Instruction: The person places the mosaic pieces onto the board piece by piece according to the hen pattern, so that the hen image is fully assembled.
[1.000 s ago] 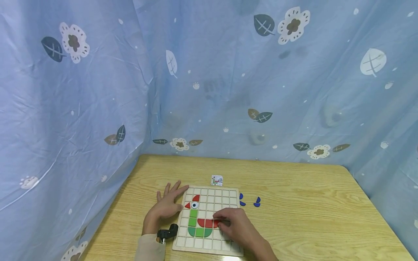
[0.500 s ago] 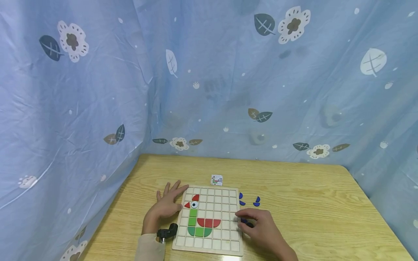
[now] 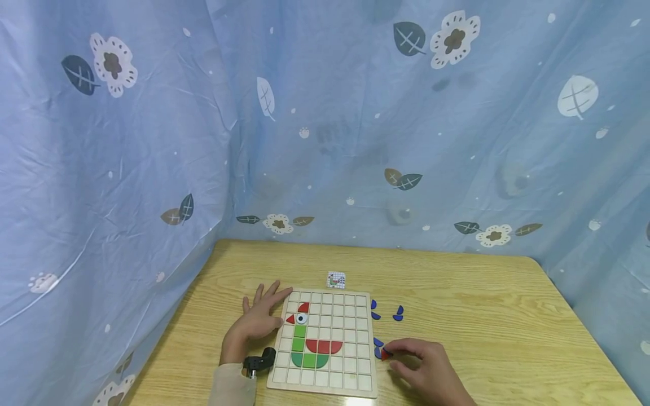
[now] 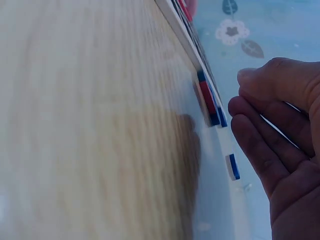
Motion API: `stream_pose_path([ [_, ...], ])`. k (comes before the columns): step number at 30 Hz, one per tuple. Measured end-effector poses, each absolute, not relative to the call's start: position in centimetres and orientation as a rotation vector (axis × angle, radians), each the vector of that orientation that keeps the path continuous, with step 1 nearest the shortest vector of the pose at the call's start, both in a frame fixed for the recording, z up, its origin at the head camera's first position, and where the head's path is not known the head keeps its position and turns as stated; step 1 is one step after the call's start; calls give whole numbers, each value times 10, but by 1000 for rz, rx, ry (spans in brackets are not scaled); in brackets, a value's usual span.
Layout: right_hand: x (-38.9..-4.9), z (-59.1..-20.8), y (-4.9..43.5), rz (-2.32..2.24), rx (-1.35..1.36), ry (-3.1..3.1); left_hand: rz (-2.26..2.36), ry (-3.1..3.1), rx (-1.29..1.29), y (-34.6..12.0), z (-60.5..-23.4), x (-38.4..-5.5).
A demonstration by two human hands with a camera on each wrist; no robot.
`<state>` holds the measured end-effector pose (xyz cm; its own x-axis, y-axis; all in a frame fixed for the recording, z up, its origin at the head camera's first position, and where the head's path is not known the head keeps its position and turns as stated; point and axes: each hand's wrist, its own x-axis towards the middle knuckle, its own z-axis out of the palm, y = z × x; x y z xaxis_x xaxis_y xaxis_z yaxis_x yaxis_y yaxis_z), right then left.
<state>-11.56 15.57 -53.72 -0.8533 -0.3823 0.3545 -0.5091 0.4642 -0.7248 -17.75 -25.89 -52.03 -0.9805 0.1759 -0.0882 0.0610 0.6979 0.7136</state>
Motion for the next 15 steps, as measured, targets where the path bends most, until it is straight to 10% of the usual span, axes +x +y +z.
stream_pose_path([
  [15,-102,-535,160,1303,836,-2713,1146,2756,193,-259,-521,-178],
])
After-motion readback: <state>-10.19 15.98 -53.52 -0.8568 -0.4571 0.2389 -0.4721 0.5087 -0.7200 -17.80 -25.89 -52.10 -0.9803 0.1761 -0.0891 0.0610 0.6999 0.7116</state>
